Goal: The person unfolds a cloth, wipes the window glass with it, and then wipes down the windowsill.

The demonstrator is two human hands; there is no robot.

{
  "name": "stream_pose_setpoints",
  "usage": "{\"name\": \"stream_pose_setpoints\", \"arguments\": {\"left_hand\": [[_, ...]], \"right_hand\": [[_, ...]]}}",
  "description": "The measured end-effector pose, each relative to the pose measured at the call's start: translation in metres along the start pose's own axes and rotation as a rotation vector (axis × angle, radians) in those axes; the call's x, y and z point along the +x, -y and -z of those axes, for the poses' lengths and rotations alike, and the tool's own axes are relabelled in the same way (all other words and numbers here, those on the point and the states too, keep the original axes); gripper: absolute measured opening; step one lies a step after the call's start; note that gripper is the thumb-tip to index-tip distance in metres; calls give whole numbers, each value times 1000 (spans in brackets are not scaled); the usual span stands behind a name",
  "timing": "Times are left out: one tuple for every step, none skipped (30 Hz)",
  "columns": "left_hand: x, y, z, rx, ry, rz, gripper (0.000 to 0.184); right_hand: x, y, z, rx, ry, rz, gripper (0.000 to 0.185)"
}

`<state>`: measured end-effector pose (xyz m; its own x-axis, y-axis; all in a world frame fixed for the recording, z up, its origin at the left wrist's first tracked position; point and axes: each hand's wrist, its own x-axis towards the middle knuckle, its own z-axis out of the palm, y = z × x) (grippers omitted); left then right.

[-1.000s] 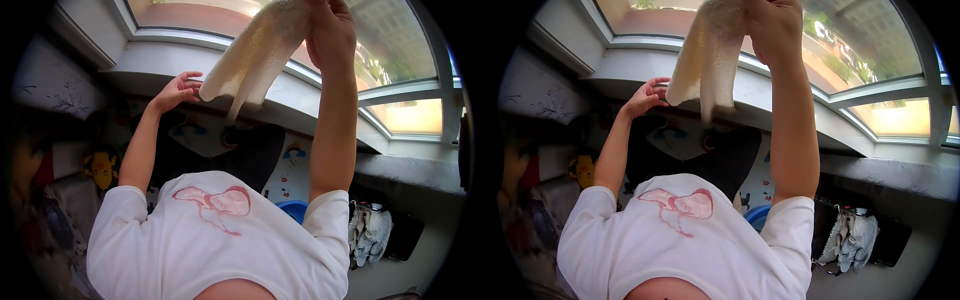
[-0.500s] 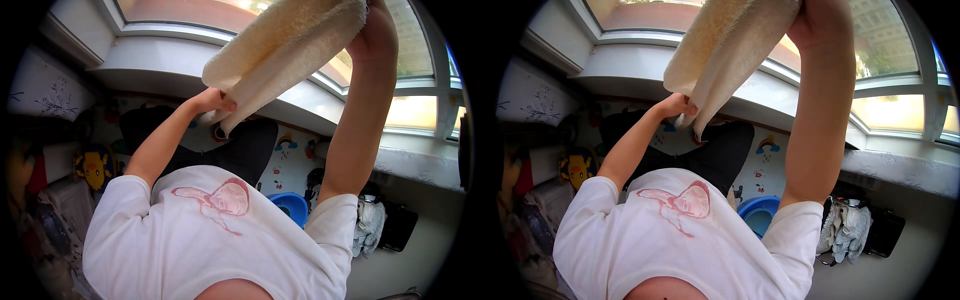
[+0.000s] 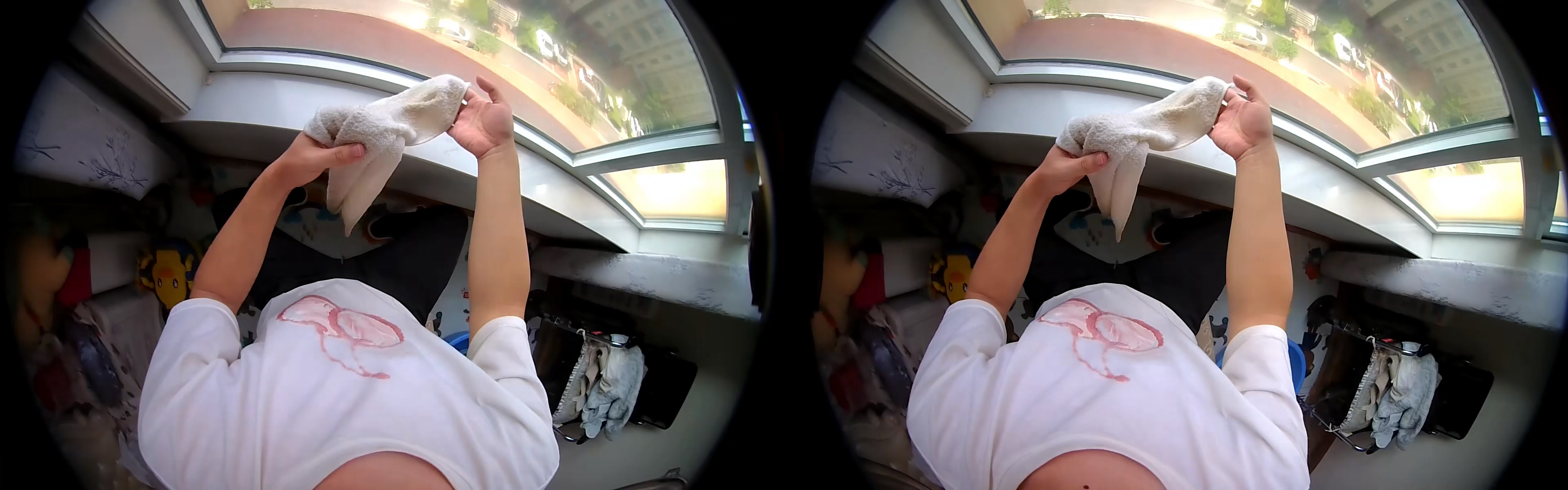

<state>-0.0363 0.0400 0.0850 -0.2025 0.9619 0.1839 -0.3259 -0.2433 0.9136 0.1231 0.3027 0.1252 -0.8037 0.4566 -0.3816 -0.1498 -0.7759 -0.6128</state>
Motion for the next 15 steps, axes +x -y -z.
{"name": "stream_pose_setpoints", "arguments": {"left_hand": [[0,0,-3,-4,-23,0,36],[1,-1,-4,-8,-47,2,34],[2,-2,-4,0,-66,35,32],[2,-1,-4,6,-87,69,31],[3,0,-5,11,-109,101,30],[2,3,-3,-11,-110,112,30],[1,7,-1,-32,-113,120,31],[0,10,0,-52,-117,128,32],[0,6,-4,-22,-125,132,33],[-1,0,-11,8,-134,137,34],[-2,-4,-16,38,-142,144,35],[-1,-5,-16,114,-112,159,37],[0,-6,-15,190,-82,171,39],[1,-7,-15,264,-52,181,41],[1,-10,-17,290,-61,198,40]], "right_hand": [[2,-13,10,-109,-35,-62,58],[3,-27,19,-211,-24,-111,61],[2,-42,26,-313,-14,-161,63],[-2,-56,29,-523,-73,-172,66],[-7,-69,32,-735,-132,-182,69],[-24,-76,19,-970,-291,-193,72],[-37,-78,10,-1147,-375,-256,74],[-43,-85,15,-1183,-362,-136,72],[-48,-93,20,-1212,-349,-18,71],[-57,-96,11,-1068,-265,95,66],[-66,-100,-1,-918,-184,203,62],[-71,-103,-9,-765,-106,307,58],[-71,-106,-10,-817,-103,339,55],[-69,-107,-12,-870,-98,372,51],[-68,-107,-13,-923,-92,403,48]]}}
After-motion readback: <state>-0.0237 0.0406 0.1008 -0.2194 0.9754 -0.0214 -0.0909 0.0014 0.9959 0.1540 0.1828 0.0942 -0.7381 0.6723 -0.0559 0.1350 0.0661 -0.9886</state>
